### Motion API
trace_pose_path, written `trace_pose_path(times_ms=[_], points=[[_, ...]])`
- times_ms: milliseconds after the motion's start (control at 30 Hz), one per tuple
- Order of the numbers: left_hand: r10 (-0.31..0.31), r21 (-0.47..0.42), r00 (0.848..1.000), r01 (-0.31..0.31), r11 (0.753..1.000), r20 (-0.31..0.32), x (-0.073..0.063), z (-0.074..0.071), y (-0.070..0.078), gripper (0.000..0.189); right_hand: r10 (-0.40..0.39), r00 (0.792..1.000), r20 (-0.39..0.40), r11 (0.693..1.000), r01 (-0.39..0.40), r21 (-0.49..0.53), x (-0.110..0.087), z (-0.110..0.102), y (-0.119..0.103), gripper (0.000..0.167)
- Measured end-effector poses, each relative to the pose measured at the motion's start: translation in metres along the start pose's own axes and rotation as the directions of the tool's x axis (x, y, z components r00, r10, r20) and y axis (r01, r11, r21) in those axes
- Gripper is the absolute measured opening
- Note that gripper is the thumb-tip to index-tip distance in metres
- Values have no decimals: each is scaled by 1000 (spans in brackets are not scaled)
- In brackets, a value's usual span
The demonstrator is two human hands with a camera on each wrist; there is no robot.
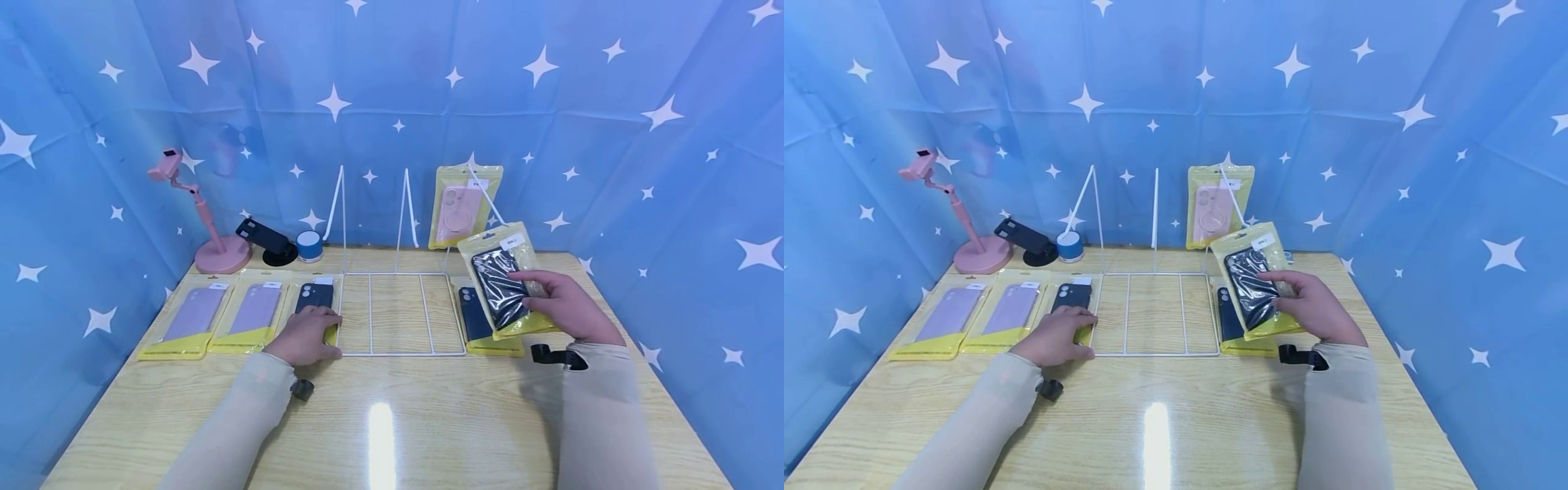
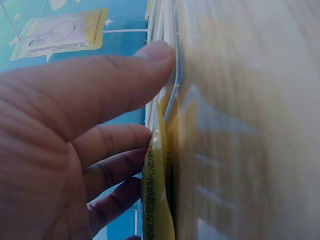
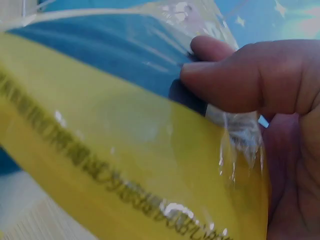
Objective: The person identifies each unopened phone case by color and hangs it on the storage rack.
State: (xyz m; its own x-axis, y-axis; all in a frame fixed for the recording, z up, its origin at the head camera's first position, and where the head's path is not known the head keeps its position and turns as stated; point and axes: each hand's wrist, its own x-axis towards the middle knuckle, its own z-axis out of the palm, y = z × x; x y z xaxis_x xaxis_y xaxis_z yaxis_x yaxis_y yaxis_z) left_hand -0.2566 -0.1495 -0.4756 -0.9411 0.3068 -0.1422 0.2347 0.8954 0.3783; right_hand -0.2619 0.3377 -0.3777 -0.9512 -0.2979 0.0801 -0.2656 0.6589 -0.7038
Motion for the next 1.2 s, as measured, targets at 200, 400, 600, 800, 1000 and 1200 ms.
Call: trace_pose_path(times_ms=[200,400,600,800,1000,1200], points=[[-10,-10,1000,10,1000,5,-1,0,0,71,-52,997,59,998,49,48,9,17,-12,49],[5,-8,1000,-6,1000,-4,-2,0,0,71,-78,989,126,991,63,116,12,31,-27,45],[14,-8,1000,-14,1000,-12,-1,-1,1,71,-146,980,135,983,128,131,7,37,-44,44],[5,-15,1000,-5,1000,-8,-1,0,1,71,-202,970,135,972,182,146,0,39,-61,44],[-3,-12,1000,3,1000,-2,-2,0,1,71,-289,949,129,942,258,214,-10,43,-79,40],[3,-5,1000,-3,1000,-4,-2,-1,1,72,-357,928,104,918,328,221,-17,48,-92,40]])
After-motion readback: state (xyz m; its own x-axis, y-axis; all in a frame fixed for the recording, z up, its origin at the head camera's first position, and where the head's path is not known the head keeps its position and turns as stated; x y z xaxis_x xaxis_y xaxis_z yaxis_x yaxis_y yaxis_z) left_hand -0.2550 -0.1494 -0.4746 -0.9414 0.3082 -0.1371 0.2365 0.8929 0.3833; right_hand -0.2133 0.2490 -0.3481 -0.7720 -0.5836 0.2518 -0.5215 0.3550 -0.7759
